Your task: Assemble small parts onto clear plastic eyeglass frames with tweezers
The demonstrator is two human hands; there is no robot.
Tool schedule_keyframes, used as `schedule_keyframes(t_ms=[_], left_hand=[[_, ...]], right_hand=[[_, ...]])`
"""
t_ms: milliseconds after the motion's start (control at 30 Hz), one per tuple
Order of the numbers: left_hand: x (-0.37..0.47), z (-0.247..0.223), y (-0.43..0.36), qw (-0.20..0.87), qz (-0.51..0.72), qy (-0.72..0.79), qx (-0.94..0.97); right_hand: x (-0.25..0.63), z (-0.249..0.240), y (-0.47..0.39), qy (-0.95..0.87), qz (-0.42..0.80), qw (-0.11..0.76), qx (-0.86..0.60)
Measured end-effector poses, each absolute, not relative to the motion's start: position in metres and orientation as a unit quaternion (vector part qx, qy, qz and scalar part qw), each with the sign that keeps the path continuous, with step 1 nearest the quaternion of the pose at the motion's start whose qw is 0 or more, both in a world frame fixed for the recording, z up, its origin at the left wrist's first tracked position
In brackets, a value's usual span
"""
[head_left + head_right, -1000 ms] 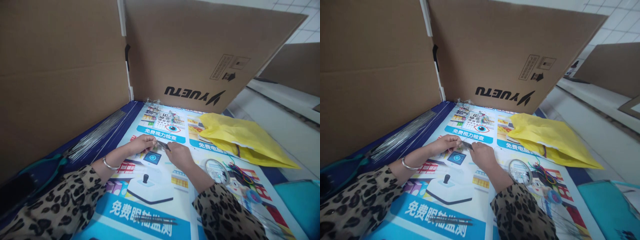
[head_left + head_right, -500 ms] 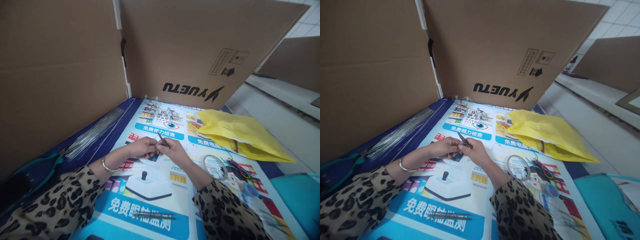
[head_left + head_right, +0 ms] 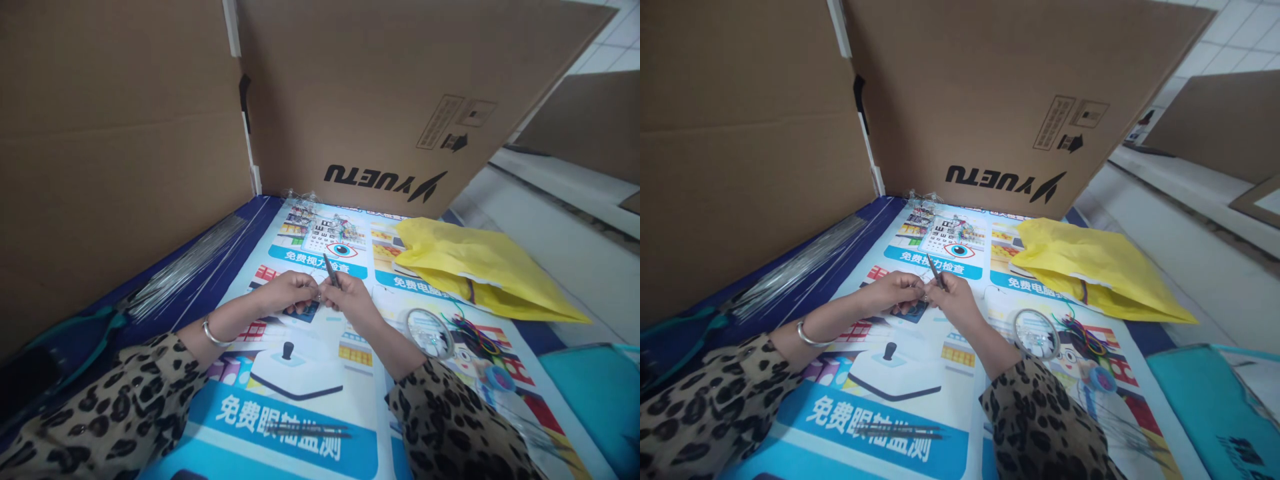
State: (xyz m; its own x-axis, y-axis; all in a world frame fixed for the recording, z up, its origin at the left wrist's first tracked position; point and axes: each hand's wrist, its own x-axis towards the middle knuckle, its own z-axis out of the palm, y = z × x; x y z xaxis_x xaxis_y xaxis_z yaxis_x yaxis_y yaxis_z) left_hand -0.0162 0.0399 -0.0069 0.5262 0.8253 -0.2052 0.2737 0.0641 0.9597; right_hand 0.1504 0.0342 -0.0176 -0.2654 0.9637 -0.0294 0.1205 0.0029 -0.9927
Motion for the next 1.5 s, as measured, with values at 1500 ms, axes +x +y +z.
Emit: schedule_keyframes(t_ms=[1500], left_hand=[[-0.043, -0.016, 0.057, 0.774, 0.254, 0.281, 0.508]], right_hand=[[0.172, -0.022, 0.036, -0.901, 0.075, 0.200, -0.378]])
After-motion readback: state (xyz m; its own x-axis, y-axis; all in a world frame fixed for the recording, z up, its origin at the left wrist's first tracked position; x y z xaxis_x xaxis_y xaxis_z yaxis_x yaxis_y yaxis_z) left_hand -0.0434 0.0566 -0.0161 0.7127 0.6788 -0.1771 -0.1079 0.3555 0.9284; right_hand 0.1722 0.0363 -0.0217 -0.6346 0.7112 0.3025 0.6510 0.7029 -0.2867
